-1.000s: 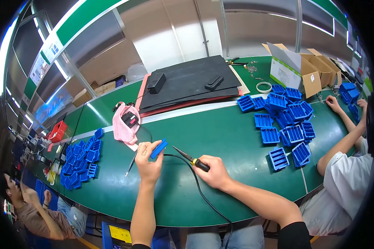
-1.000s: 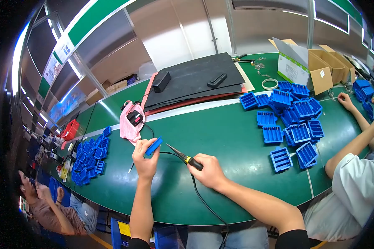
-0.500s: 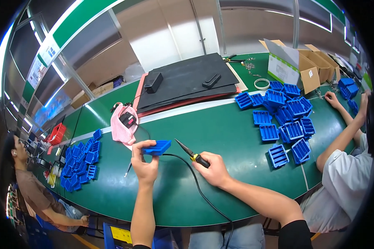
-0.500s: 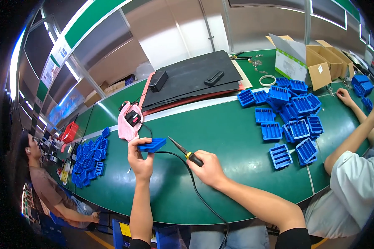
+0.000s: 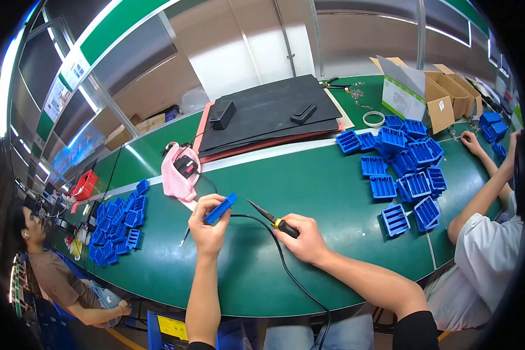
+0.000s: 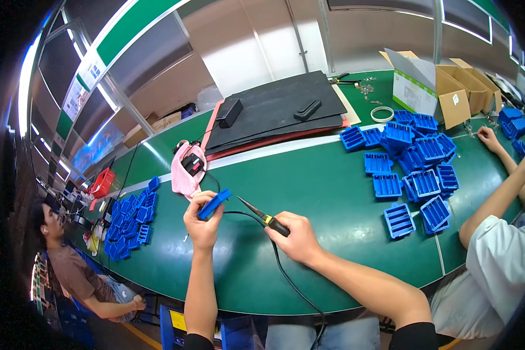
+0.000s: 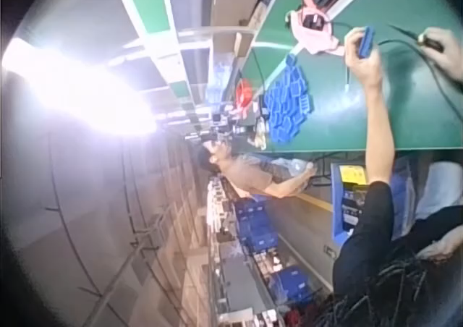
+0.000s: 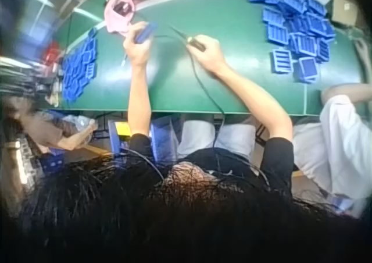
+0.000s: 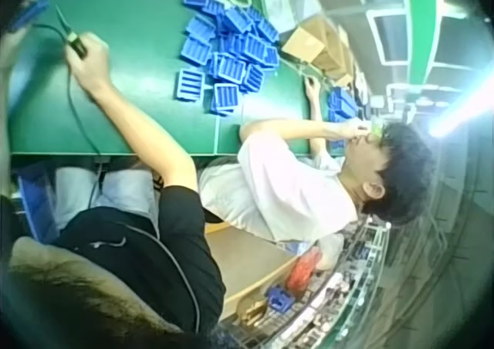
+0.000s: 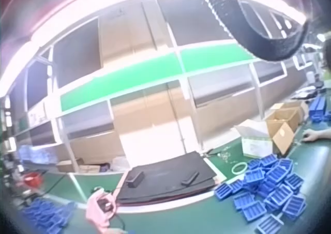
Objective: Soldering electrical wires onto blue plastic housing units at a factory workbench.
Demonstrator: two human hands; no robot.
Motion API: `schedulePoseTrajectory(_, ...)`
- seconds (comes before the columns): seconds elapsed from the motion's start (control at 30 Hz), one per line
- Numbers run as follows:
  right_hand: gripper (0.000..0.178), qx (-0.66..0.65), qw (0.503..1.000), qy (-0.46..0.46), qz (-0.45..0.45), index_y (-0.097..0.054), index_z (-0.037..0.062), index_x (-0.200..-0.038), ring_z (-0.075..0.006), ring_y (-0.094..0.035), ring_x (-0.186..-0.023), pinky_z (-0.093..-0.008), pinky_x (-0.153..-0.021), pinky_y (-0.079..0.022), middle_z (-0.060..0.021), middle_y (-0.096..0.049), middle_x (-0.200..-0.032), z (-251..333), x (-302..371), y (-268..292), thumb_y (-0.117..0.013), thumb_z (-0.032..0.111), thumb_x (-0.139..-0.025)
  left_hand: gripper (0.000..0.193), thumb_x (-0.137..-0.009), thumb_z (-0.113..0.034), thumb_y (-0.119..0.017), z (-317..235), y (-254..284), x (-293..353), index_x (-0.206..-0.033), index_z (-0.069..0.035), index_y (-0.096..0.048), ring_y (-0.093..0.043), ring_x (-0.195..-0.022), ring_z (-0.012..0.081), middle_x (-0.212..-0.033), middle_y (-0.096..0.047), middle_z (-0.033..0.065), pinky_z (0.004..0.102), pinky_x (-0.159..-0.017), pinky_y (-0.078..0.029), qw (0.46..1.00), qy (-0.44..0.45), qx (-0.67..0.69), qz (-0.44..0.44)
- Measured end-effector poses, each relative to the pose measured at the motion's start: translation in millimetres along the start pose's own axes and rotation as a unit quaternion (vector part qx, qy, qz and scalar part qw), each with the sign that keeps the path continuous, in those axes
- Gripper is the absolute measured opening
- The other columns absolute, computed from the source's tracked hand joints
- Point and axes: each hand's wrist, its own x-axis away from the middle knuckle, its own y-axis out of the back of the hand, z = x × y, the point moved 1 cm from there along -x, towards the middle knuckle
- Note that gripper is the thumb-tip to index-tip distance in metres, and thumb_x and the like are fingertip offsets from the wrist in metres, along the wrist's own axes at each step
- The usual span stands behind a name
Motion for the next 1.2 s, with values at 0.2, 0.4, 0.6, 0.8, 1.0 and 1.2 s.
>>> schedulePoseTrajectory(0.2,0.018,0.018,0.998,0.054,0.031,-0.065,-0.0036,-0.080,-0.0280,-0.061,-0.068,-0.0347,-0.060,-0.047,-0.0136,-0.064,-0.083,-5.2,0.3,1.5,-0.071,0.013,-0.077,0.037,-0.071,0.010,-0.067,-9.7,-5.8,-4.5,-0.105,-0.004,-0.066,-0.061,-0.082,0.0168,-0.092,-0.060,0.0083,0.0265,-0.076,-0.048,0.993,-0.054,-0.106,0.002)
schedulePoseTrajectory(0.4,0.017,0.005,0.999,0.043,0.031,-0.066,-0.0036,-0.081,-0.0261,-0.061,-0.067,-0.0333,-0.060,-0.046,-0.0137,-0.065,-0.086,-3.0,-0.5,-2.8,-0.071,0.012,-0.077,0.040,-0.068,0.010,-0.066,-11.9,-3.8,-2.2,-0.104,-0.006,-0.069,-0.058,-0.081,0.0206,-0.091,-0.058,0.0091,0.0291,-0.073,-0.047,0.983,-0.100,-0.153,0.030)
schedulePoseTrajectory(0.6,0.018,-0.046,0.997,0.008,0.064,-0.067,-0.0035,-0.083,-0.0187,-0.058,-0.068,-0.0296,-0.060,-0.044,-0.0105,-0.065,-0.085,-8.2,-1.0,0.5,-0.071,0.013,-0.078,0.043,-0.066,0.011,-0.063,-9.6,-9.3,0.2,-0.105,-0.006,-0.069,-0.056,-0.081,0.0206,-0.091,-0.056,0.0090,0.0289,-0.072,-0.047,0.983,-0.088,-0.157,0.029)
schedulePoseTrajectory(0.8,0.018,-0.066,0.996,-0.015,0.066,-0.067,-0.0035,-0.084,-0.0171,-0.057,-0.068,-0.0283,-0.060,-0.042,-0.0091,-0.063,-0.084,-10.3,-1.2,-1.2,-0.070,0.013,-0.078,0.046,-0.064,0.010,-0.063,-8.8,-7.4,2.7,-0.106,-0.007,-0.070,-0.055,-0.079,0.0211,-0.089,-0.055,0.0094,0.0289,-0.071,-0.046,0.982,-0.082,-0.167,0.018)
schedulePoseTrajectory(1.0,0.019,-0.057,0.996,-0.009,0.066,-0.067,-0.0038,-0.086,-0.0165,-0.056,-0.067,-0.0284,-0.060,-0.042,-0.0091,-0.063,-0.084,-8.7,-2.1,-0.1,-0.070,0.014,-0.079,0.047,-0.064,0.010,-0.063,-9.0,-9.5,2.7,-0.106,-0.009,-0.070,-0.054,-0.077,0.0220,-0.086,-0.054,0.0098,0.0291,-0.069,-0.046,0.982,-0.087,-0.169,0.022)
schedulePoseTrajectory(1.2,0.019,-0.064,0.995,-0.026,0.067,-0.067,-0.0036,-0.086,-0.0167,-0.056,-0.067,-0.0289,-0.059,-0.042,-0.0091,-0.063,-0.084,-9.5,-1.6,-1.3,-0.070,0.014,-0.079,0.049,-0.063,0.010,-0.062,-8.0,-10.2,3.2,-0.107,-0.009,-0.070,-0.054,-0.075,0.0227,-0.084,-0.053,0.0103,0.0298,-0.067,-0.046,0.980,-0.095,-0.174,0.018)
